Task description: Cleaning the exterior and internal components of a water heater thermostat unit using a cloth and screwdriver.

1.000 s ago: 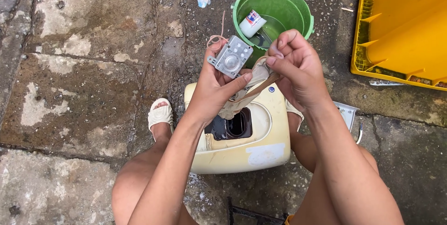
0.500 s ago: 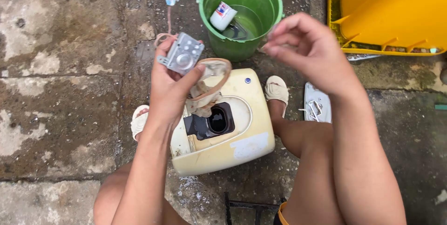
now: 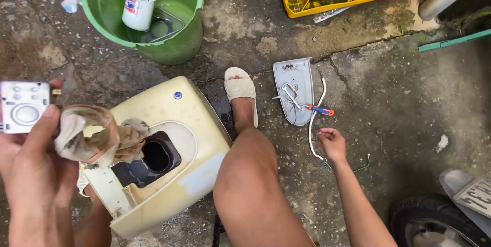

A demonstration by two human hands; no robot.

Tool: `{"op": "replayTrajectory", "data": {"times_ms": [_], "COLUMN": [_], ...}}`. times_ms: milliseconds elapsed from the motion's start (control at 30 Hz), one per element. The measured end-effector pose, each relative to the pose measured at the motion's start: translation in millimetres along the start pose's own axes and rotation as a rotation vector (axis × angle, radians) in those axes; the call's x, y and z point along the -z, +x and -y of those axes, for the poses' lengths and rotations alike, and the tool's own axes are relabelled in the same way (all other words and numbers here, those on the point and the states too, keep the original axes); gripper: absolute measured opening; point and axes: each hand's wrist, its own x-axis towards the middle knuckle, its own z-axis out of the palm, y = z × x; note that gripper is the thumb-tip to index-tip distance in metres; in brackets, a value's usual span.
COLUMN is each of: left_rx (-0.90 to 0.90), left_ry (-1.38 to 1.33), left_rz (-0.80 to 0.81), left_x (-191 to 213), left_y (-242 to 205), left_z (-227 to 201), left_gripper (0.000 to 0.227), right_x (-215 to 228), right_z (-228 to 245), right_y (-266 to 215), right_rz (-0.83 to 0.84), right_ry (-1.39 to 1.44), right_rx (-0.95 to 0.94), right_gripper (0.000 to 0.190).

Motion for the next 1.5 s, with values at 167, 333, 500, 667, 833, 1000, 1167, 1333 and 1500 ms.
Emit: {"op": "replayTrajectory", "data": {"times_ms": [167,333,500,667,833,1000,1167,1333,1500], "left_rx": [0.165,0.077,0.077,0.136,0.001,-0.260,-0.599,-0.515,-0.573], "left_ry": [0.066,0.281,0.406,0.244,0.171,0.287,0.535,0.425,0.286], "left_rz": [-0.005,-0.002,-0.031,-0.047,-0.054,0.049,0.237,0.249,0.231], "left_x": [20,11,-9,-24,-23,-14,0,5,21], "left_y": [14,10,14,18,14,6,-7,-23,-11], "left_z": [28,30,28,26,13,-6,-24,-51,-50], "left_gripper": [0.047,0.050,0.055,0.045,0.050,0.048,0.048,0.048,0.047], "right_x": [-25,-44,-57,-50,15,49,-21,-127,-214], "right_z": [-4,-22,-25,17,21,75,260,382,354], "right_y": [42,115,145,102,43,-35,-176,-318,-340], "right_rz": [0.060,0.046,-0.063,0.201,0.158,0.009,0.271,0.610,0.822], "right_ry": [-0.943,-1.288,-1.569,-1.772,-1.439,-1.144,-0.513,-0.874,-0.971], "right_rx": [0.292,0.358,0.459,0.272,0.079,0.127,0.678,1.182,1.334], "right_gripper": [0.045,0.064,0.056,0.050,0.043,0.046,0.042,0.034,0.034]}}
